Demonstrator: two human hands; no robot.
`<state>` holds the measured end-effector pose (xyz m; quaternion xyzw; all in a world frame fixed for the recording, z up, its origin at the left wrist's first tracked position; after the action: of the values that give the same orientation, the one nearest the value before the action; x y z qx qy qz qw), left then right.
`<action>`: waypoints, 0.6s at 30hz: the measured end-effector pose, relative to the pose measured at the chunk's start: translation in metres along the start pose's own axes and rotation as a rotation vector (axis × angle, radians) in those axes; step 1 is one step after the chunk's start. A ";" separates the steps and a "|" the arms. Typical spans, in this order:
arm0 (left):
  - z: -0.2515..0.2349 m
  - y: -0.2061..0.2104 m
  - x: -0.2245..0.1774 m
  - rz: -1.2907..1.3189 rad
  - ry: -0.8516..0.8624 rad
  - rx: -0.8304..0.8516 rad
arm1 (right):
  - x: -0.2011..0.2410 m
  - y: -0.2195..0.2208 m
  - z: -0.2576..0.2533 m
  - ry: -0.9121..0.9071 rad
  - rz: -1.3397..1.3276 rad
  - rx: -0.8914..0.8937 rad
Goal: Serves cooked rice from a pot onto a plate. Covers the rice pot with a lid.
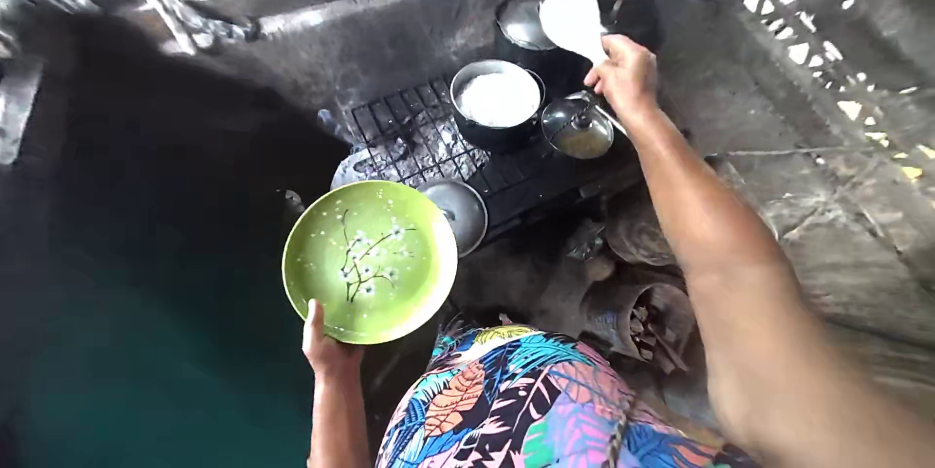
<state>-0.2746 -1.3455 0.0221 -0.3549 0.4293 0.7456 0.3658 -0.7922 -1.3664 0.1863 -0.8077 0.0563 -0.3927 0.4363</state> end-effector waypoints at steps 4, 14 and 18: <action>-0.028 0.040 -0.003 0.007 0.038 -0.042 | 0.017 0.059 -0.051 -0.137 0.393 0.196; -0.017 0.104 0.035 0.024 0.258 -0.206 | -0.040 0.205 -0.136 -0.594 1.026 0.699; 0.019 0.127 0.072 0.108 0.267 -0.425 | -0.050 0.238 -0.144 -0.922 1.128 0.896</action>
<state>-0.4211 -1.3576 0.0172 -0.4958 0.3260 0.7839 0.1826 -0.8651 -1.5860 0.0242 -0.4890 0.1063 0.2660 0.8239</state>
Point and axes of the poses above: each hand's wrist, its own z-axis away from the middle knuckle, its own y-axis out of the palm, x = y × z, the point moved 7 cm from there along -z, towards the middle knuckle, and after that the axes turned 15 degrees about -x, right-handed, at the moved point
